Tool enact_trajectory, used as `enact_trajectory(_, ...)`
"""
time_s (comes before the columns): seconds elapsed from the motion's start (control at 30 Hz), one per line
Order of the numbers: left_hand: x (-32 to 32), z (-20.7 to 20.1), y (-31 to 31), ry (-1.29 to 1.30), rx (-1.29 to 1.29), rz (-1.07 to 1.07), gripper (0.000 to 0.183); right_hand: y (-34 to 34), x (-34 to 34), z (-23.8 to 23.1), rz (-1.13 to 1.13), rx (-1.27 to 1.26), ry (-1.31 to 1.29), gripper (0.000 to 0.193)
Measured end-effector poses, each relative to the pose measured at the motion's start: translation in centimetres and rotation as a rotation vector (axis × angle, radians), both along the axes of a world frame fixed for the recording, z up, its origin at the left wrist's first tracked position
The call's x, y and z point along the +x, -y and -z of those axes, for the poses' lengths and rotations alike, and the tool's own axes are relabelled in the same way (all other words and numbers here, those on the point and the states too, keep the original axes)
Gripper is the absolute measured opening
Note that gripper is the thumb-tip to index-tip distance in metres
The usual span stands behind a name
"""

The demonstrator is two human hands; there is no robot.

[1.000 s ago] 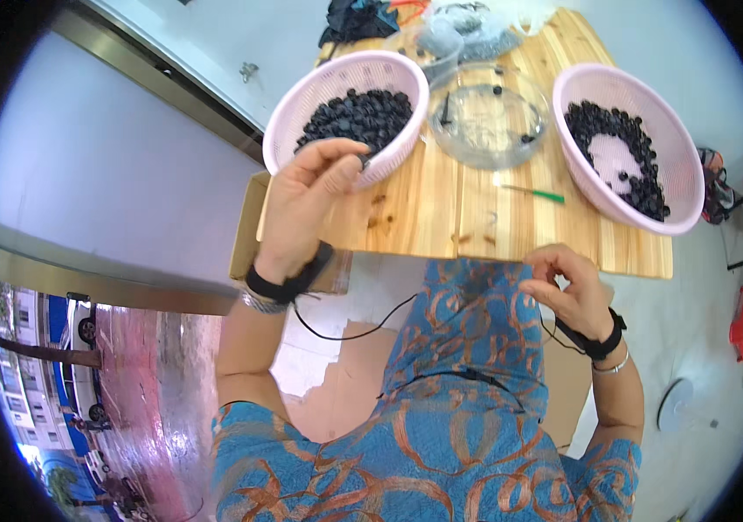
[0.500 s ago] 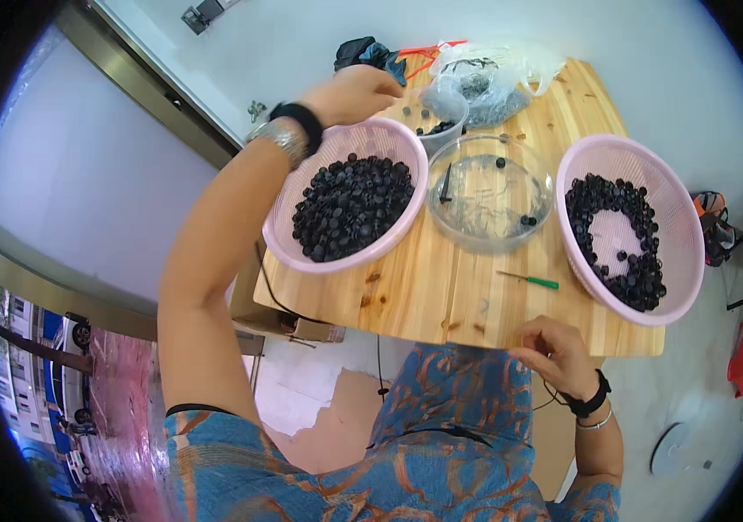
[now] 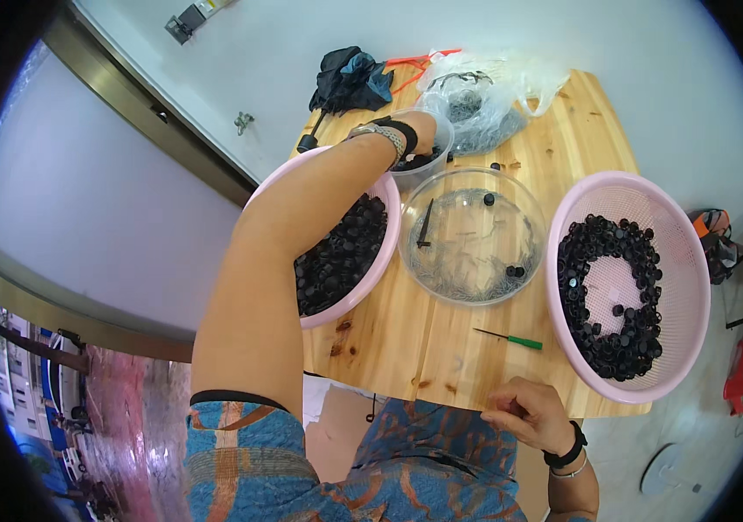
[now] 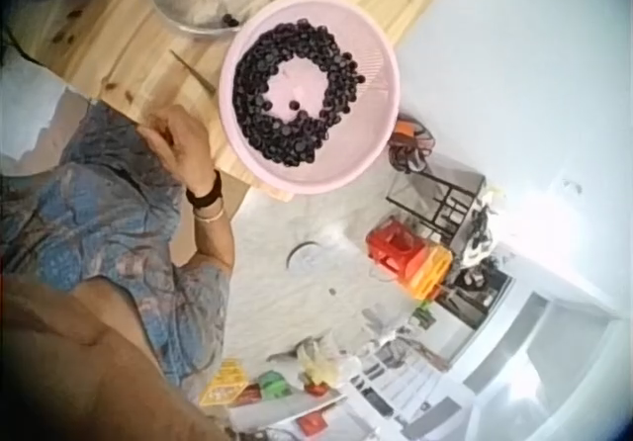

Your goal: Assembling and sorting small black plastic shoe components at a workbench.

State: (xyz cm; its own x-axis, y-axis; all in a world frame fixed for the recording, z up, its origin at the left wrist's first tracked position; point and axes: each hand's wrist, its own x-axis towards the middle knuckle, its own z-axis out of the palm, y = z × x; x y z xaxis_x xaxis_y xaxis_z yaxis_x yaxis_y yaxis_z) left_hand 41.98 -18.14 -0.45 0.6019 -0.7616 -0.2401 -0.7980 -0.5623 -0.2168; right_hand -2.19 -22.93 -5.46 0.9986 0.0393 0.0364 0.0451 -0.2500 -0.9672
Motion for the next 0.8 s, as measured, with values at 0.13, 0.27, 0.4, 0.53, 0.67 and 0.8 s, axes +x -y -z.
enact_trajectory(0.13,0.7,0.1,-0.4,-0.015,0.000,-0.030,0.022,0.1,0.5,-0.7,-0.036,-0.059,0.059,0.020)
enact_trajectory(0.27,-0.1,-0.9,-0.2,-0.004,-0.007,-0.021,0.019,0.4,0.5,-0.7,-0.030,-0.074,0.077,0.020)
enact_trajectory(0.4,-1.1,-3.8,-1.2,-0.254,-0.255,-0.120,0.015,0.4,0.1,0.2,-0.036,-0.030,0.063,0.018)
enact_trajectory(0.53,-4.2,-6.8,-4.3,-0.777,-0.731,-0.239,0.022,0.1,-0.3,-0.6,-0.027,-0.058,0.066,0.016)
enact_trajectory(0.67,-9.5,-9.7,-8.3,-1.298,-1.008,-0.241,0.026,-0.8,-0.8,-2.5,0.006,-0.135,0.090,0.019)
enact_trajectory(0.8,-15.7,-10.8,-12.7,-1.491,-1.140,-0.211,0.027,-1.5,-0.1,-5.9,0.037,-0.363,0.203,0.019)
